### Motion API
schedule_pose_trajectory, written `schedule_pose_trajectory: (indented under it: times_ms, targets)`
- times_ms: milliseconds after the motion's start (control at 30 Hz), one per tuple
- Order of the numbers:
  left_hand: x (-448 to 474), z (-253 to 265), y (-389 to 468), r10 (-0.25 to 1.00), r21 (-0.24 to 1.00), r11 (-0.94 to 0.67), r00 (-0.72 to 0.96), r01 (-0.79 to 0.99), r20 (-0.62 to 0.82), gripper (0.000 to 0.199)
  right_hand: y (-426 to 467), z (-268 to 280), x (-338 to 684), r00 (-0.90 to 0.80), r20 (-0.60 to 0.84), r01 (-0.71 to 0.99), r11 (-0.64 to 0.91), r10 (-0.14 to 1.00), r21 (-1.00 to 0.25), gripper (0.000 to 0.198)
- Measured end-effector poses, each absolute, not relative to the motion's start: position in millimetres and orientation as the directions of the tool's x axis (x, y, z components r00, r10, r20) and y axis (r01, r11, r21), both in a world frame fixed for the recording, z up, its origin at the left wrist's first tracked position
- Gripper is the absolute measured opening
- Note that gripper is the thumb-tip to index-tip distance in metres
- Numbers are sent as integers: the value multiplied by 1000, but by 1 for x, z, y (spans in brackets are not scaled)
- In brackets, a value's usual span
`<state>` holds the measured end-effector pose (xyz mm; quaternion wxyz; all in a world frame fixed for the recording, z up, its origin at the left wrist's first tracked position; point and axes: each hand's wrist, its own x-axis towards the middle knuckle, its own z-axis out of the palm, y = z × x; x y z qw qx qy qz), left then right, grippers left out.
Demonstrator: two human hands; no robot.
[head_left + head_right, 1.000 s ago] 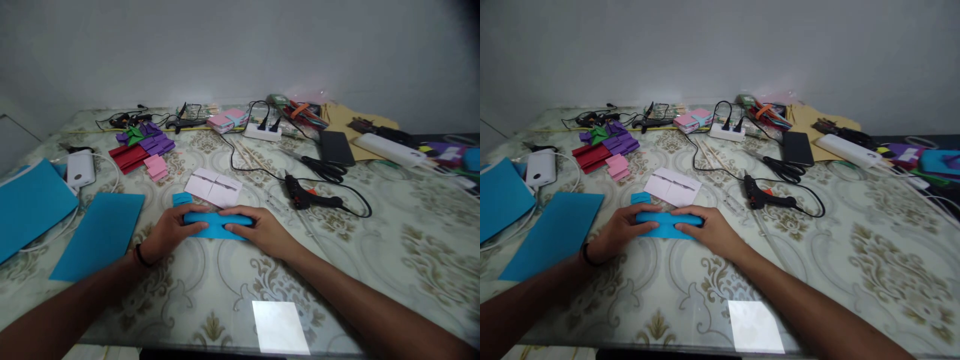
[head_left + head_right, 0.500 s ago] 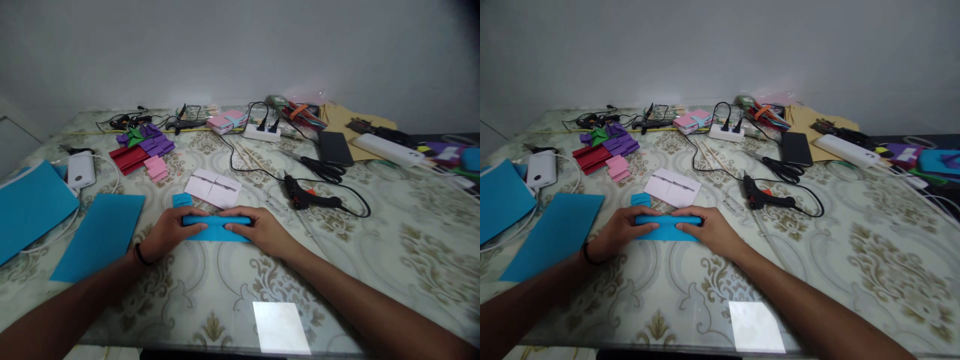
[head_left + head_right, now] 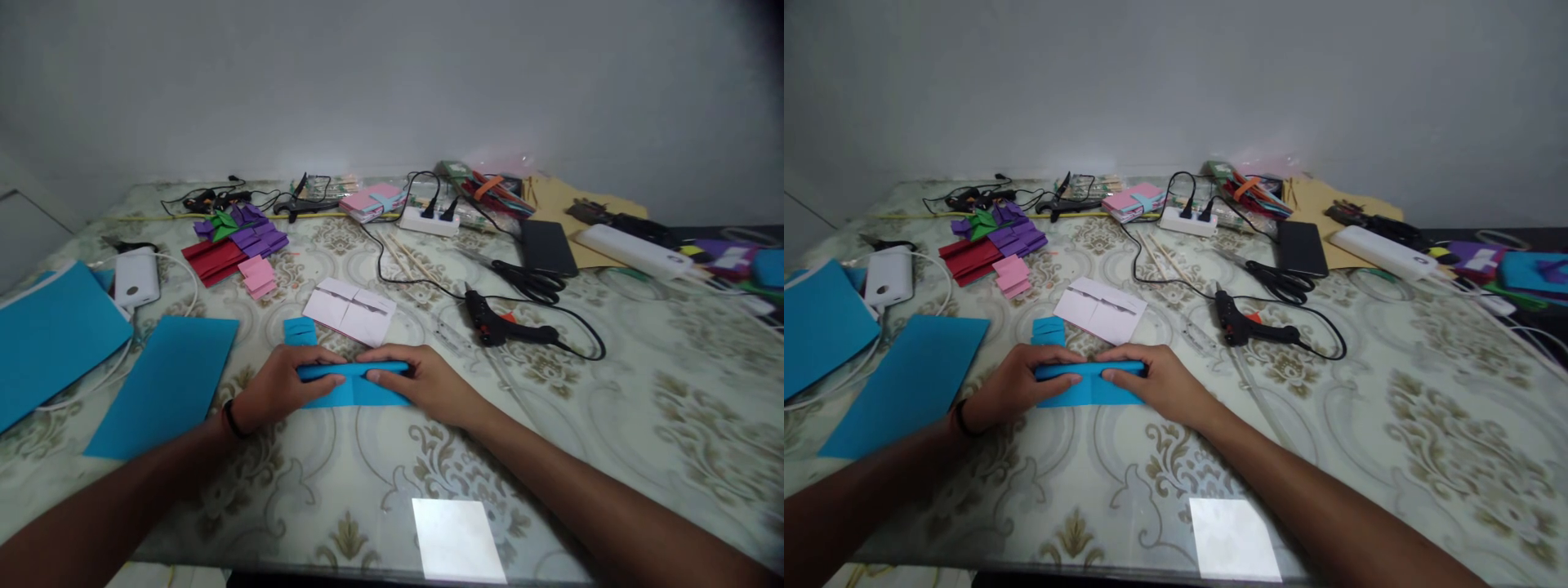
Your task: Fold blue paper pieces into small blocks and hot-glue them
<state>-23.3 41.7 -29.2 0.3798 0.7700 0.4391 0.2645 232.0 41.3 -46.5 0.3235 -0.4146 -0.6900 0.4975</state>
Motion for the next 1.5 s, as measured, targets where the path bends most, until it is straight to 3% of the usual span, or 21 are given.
schedule_pose_trajectory:
  times_ms: [400, 933, 1300, 1500]
  targets:
    - [-22, -28, 43, 876, 887, -245, 481, 392, 29, 23, 40, -44, 233, -473, 52, 221, 175, 880, -959, 25]
    - [-22, -30, 41, 852, 810, -349, 519, 471, 65, 22, 39, -44, 231, -464, 28, 256, 165, 885, -952, 25]
    - [-21, -35, 39, 846, 780, -430, 506, 455, 171, 22, 38, -42, 230, -469, 31, 262, 172, 883, -950, 24]
    - [-20, -34, 39, 844, 792, -404, 519, 457, 131, 21, 37, -42, 230, -481, 23, 273, 175, 877, -946, 24]
